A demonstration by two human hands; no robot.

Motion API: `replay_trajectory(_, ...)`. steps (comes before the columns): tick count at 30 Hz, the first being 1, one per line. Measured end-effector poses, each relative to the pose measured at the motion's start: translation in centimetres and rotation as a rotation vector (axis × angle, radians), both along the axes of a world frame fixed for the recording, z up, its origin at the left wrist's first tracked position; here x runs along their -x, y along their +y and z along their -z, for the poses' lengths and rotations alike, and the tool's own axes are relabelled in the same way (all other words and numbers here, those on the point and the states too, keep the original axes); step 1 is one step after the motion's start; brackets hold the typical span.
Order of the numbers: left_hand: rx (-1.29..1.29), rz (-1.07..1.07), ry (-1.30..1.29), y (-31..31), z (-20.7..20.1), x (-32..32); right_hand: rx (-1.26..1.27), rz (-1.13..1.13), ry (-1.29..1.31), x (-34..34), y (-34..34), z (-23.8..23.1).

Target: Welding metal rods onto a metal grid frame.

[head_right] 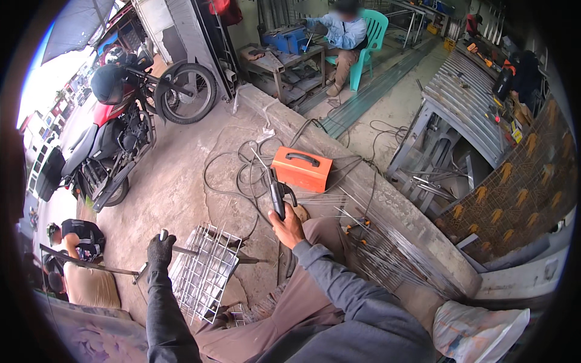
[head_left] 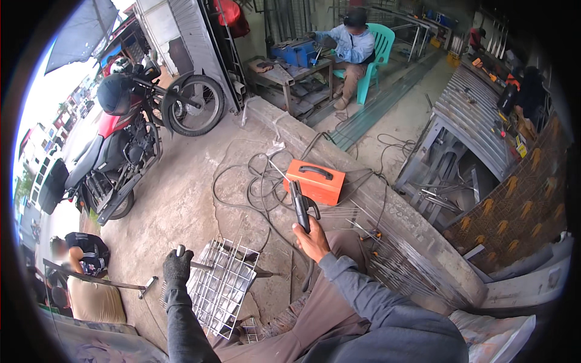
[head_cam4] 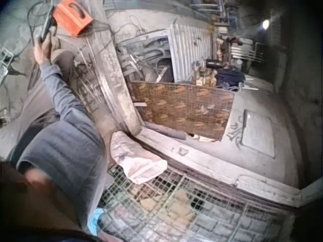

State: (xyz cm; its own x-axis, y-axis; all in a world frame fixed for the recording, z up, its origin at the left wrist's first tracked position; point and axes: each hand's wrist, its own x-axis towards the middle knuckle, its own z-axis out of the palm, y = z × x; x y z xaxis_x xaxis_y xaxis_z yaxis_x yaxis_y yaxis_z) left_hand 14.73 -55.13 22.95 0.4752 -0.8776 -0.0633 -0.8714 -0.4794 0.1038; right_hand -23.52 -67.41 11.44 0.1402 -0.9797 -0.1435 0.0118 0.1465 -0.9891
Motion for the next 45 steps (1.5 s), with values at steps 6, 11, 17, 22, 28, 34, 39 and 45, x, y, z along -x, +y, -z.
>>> replay_trajectory(6,0.031,-0.008,-0.013,0.5,1.6,-2.5,0.105,-0.104,0.299,1.1,5.1,5.1)
replay_trajectory(11,0.092,-0.284,0.308,1.0,2.5,-5.9,0.066,-0.350,0.567,-0.9,4.7,5.6)
replay_trajectory(17,-0.009,-0.342,0.460,-0.9,0.3,-4.4,0.024,-0.273,0.666,-2.6,3.6,9.8)
replay_trajectory(22,0.073,-0.202,0.163,-2.0,-0.2,-2.0,-0.103,-0.315,0.688,-1.0,3.6,7.8)
replay_trajectory(28,0.121,-0.162,0.126,0.3,3.0,-6.9,-0.039,-0.253,0.689,-1.9,3.8,8.2)
replay_trajectory(34,0.120,-0.036,0.060,1.9,4.1,-8.3,-0.086,-0.351,0.742,-2.4,3.4,8.0)
replay_trajectory(39,0.183,-0.226,0.080,0.3,1.8,-3.5,-0.034,-0.188,0.680,-1.6,3.4,7.8)
replay_trajectory(45,0.131,-0.094,-0.004,2.6,2.8,-6.7,0.447,0.173,0.449,-1.7,2.4,6.7)
